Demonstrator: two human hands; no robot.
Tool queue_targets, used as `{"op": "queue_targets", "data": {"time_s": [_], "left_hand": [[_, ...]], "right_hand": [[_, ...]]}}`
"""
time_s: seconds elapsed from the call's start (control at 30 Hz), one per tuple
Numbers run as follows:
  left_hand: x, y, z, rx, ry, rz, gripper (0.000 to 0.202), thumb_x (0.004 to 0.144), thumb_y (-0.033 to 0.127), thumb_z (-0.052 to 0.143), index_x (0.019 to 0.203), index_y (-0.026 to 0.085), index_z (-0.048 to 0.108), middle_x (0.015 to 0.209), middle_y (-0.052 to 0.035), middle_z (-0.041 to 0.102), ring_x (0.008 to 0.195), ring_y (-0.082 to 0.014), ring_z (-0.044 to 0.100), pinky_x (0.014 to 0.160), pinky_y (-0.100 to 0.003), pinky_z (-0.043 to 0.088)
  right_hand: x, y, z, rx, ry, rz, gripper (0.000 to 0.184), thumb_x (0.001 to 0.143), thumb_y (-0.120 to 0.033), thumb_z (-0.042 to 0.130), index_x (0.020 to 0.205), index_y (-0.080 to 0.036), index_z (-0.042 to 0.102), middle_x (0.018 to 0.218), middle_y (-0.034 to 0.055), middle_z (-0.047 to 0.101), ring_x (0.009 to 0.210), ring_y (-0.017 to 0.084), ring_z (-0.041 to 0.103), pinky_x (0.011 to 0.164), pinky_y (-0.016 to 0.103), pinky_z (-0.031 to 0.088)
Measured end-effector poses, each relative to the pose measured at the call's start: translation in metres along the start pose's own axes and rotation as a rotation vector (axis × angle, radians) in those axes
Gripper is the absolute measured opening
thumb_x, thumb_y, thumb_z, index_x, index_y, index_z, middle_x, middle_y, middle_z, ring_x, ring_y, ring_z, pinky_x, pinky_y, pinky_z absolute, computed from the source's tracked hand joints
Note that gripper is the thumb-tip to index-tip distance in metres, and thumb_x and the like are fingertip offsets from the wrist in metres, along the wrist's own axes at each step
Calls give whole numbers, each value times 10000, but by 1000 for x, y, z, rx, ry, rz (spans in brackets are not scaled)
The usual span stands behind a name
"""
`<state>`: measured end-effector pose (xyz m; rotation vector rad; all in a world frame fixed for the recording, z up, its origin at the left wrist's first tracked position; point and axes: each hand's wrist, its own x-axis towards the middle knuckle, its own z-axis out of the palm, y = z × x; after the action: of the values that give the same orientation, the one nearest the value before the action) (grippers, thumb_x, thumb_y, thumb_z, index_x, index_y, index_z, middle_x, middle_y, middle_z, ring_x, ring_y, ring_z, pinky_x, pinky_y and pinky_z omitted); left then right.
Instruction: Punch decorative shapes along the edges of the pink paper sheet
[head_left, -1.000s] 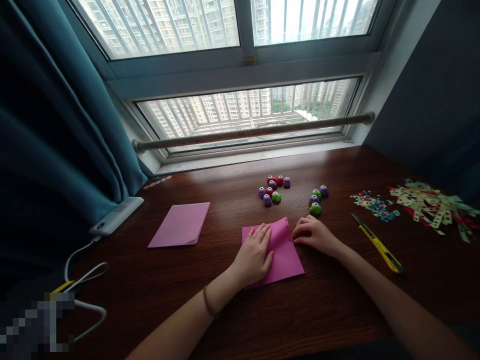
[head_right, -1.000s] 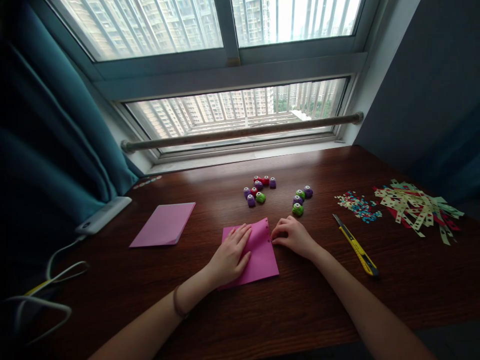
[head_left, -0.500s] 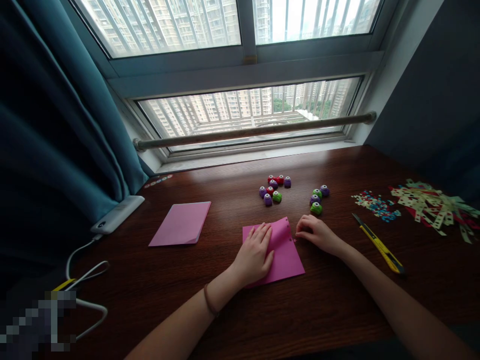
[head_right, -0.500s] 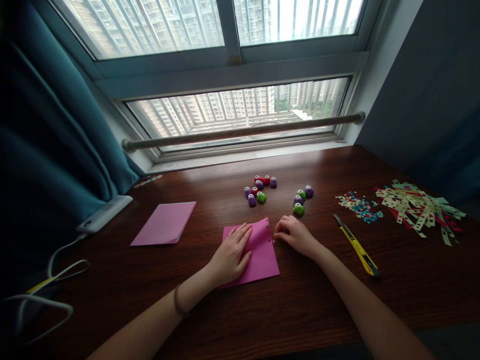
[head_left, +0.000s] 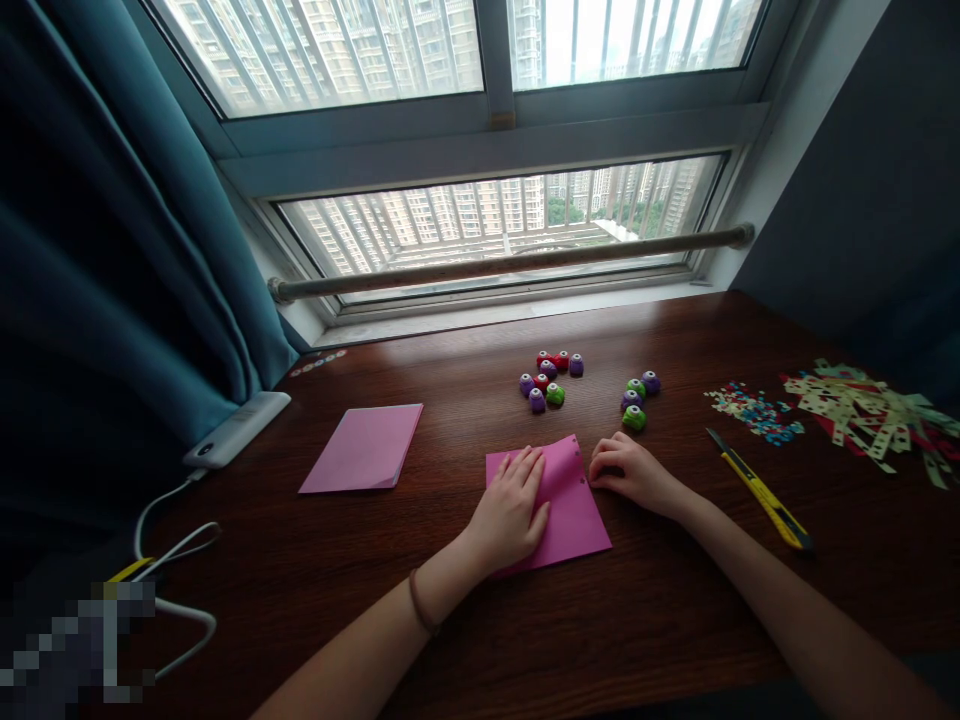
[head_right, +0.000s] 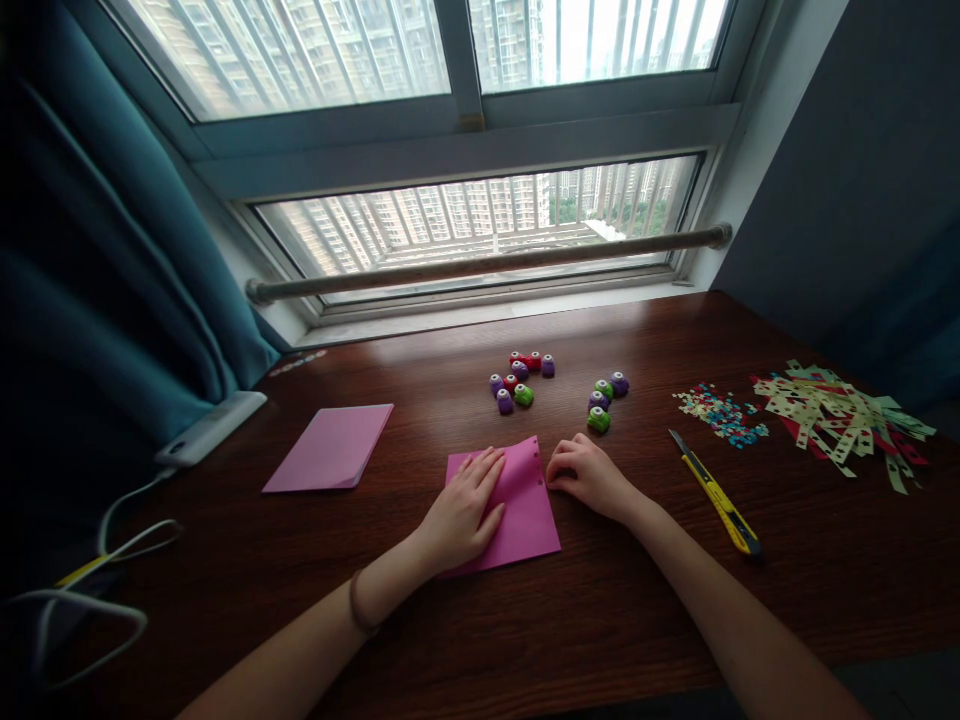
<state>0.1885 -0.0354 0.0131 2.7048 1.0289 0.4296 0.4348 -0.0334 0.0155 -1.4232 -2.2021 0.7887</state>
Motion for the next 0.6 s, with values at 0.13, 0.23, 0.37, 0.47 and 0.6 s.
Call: {"op": "queue_targets", "data": {"time_s": [0.13,0.23,0.37,0.47,0.6], "left_hand": [[0,0,0,12,-7,-11,608,818,226,467,1372,75,267,1418,-173,307,1335,-271,193,1074,-479,213],[0,0,1,23,-8,-24,622,824,253,473,1376,63,256,1425,-180,290,1340,-273,173,1076,-476,204],[-1,-1,1,34,-8,-35,623,835,289,475,1374,58,262,1433,-182,273,1344,-278,152,1079,-481,188],[-1,-1,1,40,-5,-40,622,836,298,480,1370,55,274,1432,-184,273,1345,-284,147,1080,-485,184],[0,0,1,43,7,-36,626,832,299,487,1369,58,276,1430,-185,276,1344,-291,145,1076,-493,190]], "right_hand": [[-2,-2,-1,-21,-3,-8,120,795,-312,560,768,-222,634,861,-4,589,856,117,434,809,259,384],[-2,-2,-2,-23,0,-16,127,799,-321,555,772,-217,623,857,-5,584,853,114,434,801,255,385],[-1,-1,-2,3,-5,-27,137,791,-344,566,790,-229,639,884,-4,584,867,113,442,817,257,385],[0,2,-1,15,-19,-25,133,768,-362,595,796,-249,659,894,-5,591,877,118,444,827,261,386],[1,3,0,7,-19,-14,126,767,-344,597,761,-234,659,868,-2,597,855,117,440,799,255,392]]}}
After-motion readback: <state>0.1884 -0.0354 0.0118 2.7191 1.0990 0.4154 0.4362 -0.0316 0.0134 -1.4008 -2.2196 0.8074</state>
